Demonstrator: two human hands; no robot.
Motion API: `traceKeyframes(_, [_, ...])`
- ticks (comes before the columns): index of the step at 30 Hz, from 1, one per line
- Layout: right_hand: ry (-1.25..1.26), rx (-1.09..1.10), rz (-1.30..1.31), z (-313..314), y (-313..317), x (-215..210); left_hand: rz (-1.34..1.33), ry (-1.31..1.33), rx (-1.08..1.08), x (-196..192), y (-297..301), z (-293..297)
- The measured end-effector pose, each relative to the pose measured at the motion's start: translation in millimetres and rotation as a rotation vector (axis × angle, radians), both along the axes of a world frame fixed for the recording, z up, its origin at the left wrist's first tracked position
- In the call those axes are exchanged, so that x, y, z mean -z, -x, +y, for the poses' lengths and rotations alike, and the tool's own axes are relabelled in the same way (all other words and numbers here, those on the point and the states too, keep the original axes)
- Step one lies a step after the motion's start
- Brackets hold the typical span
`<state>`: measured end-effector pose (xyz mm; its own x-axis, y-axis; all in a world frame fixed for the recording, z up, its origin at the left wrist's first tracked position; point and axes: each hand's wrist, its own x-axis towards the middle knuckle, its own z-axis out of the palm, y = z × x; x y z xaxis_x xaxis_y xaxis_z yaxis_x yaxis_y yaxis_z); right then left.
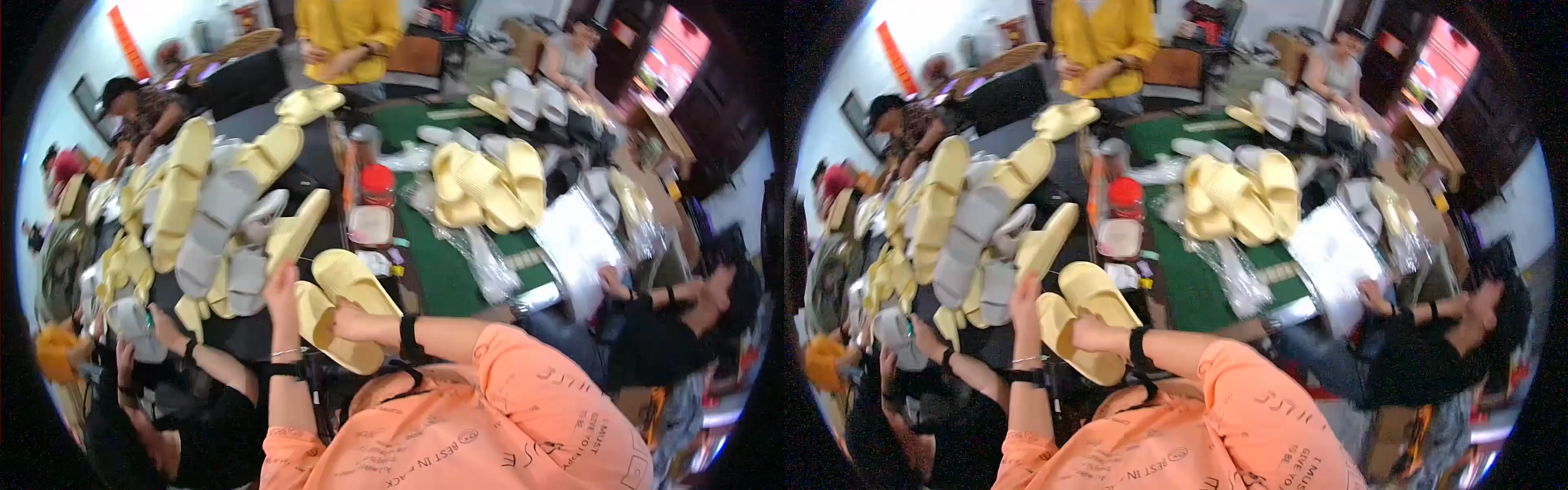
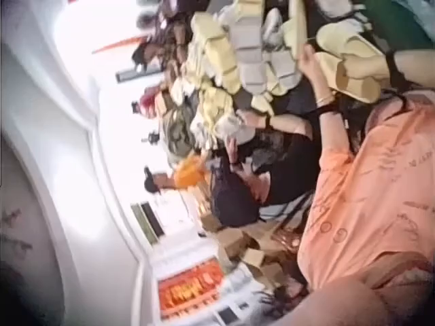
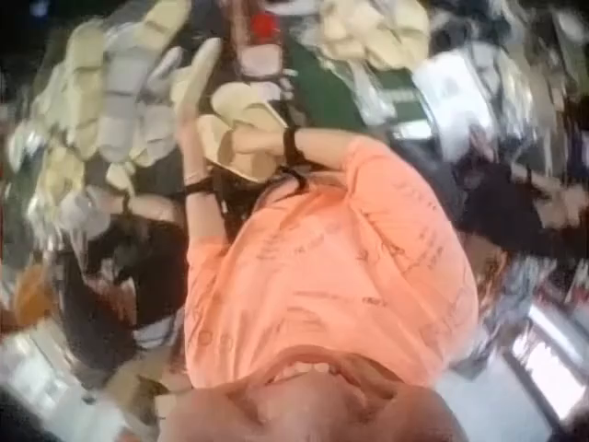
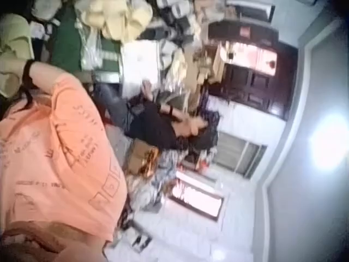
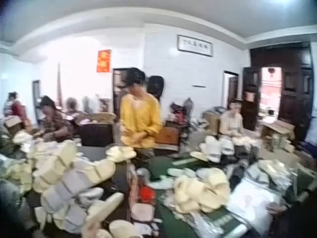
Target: The recorder is inspecting and organizing sandals on a large table with several other workers in a manufacturing or assembly setting.
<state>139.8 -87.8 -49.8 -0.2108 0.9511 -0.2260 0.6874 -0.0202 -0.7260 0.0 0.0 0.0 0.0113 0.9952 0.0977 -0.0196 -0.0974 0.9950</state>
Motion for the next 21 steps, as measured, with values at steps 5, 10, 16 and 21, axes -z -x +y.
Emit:
traceKeyframes(5, [0.048, -0.052, -0.08, -13.3, -122.9, -64.6, -0.104, 0.144, 0.032, 30.9, -53.8, -9.3])
traceKeyframes(10, [-0.272, 0.455, 0.015, -23.9, -232.5, -88.4, -0.087, 0.344, 0.083, 44.3, -88.2, -37.2])
traceKeyframes(16, [-0.494, 0.867, -0.225, -30.6, -392.1, -86.1, -0.076, 0.42, 0.125, 56.0, -112.2, -54.9])
traceKeyframes(21, [-0.562, 1.176, -0.326, -53.1, -505.8, -52.6, -0.042, 0.442, 0.115, 66.8, -119.4, -59.3])
